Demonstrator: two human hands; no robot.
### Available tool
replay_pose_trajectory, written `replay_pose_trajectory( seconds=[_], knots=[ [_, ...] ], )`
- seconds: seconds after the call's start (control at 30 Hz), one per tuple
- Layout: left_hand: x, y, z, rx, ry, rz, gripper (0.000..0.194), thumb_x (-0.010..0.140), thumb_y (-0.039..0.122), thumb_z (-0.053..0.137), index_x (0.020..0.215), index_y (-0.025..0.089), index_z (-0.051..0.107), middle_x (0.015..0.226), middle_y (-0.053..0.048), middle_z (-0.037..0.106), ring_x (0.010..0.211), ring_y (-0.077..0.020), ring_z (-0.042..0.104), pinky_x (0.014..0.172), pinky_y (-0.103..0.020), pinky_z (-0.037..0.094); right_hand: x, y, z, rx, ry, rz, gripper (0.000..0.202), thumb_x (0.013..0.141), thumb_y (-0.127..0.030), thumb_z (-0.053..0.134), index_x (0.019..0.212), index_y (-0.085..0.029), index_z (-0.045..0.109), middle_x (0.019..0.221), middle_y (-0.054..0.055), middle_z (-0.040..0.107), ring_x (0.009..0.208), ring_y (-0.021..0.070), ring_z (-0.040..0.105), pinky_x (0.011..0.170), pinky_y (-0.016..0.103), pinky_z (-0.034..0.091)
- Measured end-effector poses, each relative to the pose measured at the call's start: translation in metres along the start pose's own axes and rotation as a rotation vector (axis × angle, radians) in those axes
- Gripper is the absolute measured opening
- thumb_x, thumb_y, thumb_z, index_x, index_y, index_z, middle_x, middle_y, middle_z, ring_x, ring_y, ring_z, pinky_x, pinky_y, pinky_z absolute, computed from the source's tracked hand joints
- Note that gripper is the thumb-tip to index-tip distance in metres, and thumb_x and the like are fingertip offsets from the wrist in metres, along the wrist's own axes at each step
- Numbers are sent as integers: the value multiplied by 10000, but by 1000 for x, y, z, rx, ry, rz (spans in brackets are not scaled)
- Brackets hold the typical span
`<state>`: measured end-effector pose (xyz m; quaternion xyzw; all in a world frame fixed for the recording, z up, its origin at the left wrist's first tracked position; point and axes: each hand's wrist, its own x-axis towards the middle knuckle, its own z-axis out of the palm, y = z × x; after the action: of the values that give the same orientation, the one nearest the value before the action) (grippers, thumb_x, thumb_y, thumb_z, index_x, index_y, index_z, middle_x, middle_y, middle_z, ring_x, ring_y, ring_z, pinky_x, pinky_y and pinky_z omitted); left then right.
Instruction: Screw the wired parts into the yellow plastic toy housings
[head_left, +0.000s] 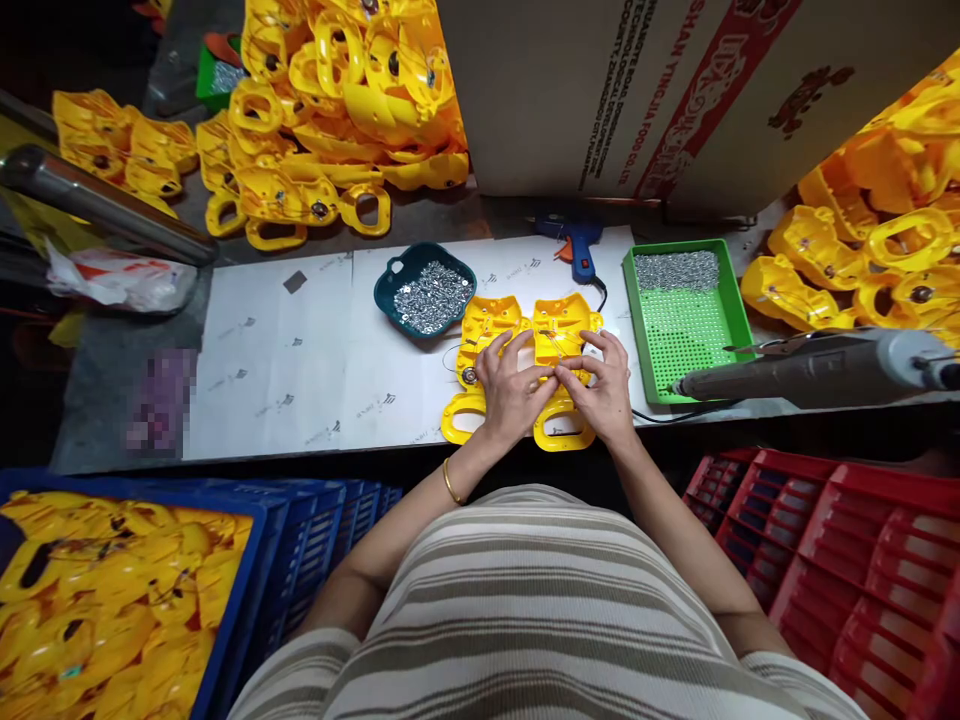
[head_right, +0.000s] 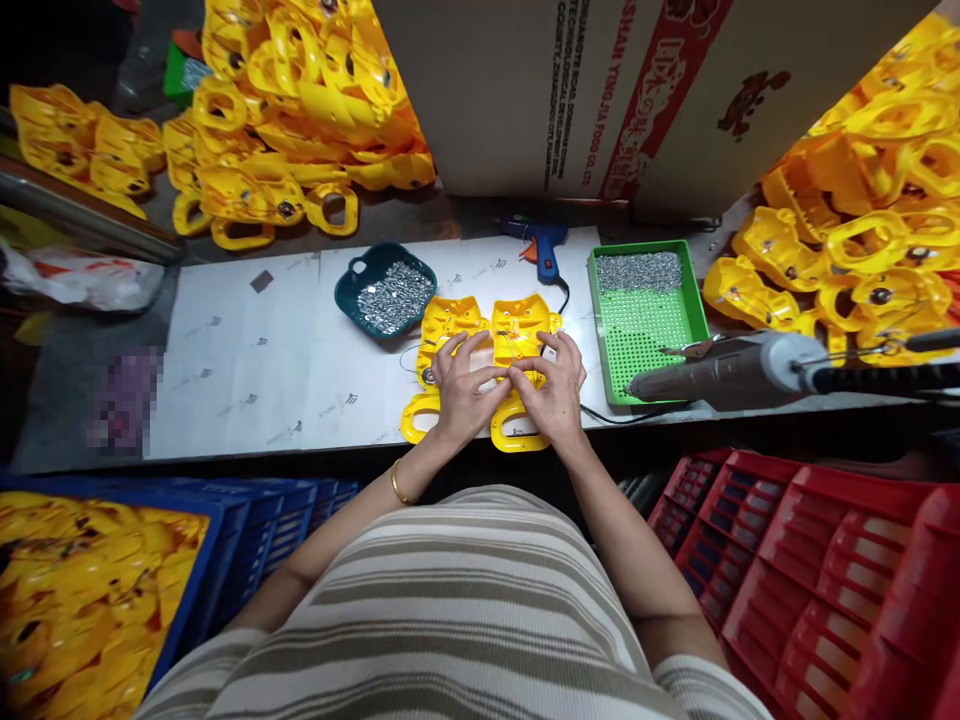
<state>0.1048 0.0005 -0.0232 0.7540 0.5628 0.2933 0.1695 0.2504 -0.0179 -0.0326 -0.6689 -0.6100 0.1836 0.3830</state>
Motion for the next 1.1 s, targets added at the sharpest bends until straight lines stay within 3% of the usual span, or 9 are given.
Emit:
replay_pose_trajectory(
  seconds=[0.23, 0.47, 0.63, 0.83, 0.97, 1.1],
  knots=[
    [7, -2, -15, -293, 6, -208, 65, 800, 318, 745, 812, 262, 775, 1304, -36, 618, 1310, -249, 434, 1151, -491, 313, -10, -12, -13, -99, 147, -162, 164, 883, -339, 568, 940, -251, 694, 1277, 85, 584, 1325, 292, 428, 1088, 519, 335],
    [12, 1, -26, -423, -46, -281, 97, 830, 318, 709, 826, 242, 770, 1286, -47, 636, 1313, -250, 472, 1165, -494, 287, -17, -21, -5, -120, 118, -187, 198, 876, -375, 600, 1030, -249, 604, 1077, 64, 707, 1240, 279, 538, 1144, 549, 193],
    [11, 1, -27, -414, -44, -285, 97, 828, 317, 711, 830, 242, 773, 1283, -51, 634, 1302, -250, 477, 1161, -491, 293, -17, -19, 0, -75, 150, -210, 153, 898, -347, 597, 1017, -251, 594, 937, 11, 740, 1097, 228, 638, 1152, 511, 186],
    [8, -3, -22, -300, -37, -221, 79, 809, 323, 733, 801, 254, 770, 1307, -44, 615, 1314, -264, 441, 1151, -510, 307, -19, -14, -10, -113, 76, -185, 135, 920, -370, 571, 950, -282, 669, 968, 3, 757, 1056, 230, 659, 1157, 543, 150],
    [10, -1, -24, -144, -22, -108, 100, 811, 329, 723, 764, 248, 759, 1296, -45, 615, 1309, -292, 407, 1121, -518, 313, -23, -6, -15, -107, 134, -212, 105, 892, -351, 620, 928, -292, 699, 979, 5, 739, 1008, 213, 661, 1139, 522, 205],
    [25, 4, -32, 24, 35, 31, 153, 833, 327, 676, 945, 252, 746, 1344, -70, 559, 1325, -318, 373, 1114, -530, 270, -30, 0, -22, -147, 145, -212, 111, 871, -352, 651, 934, -292, 719, 910, 16, 688, 930, 191, 635, 1101, 493, 285]
  ],
)
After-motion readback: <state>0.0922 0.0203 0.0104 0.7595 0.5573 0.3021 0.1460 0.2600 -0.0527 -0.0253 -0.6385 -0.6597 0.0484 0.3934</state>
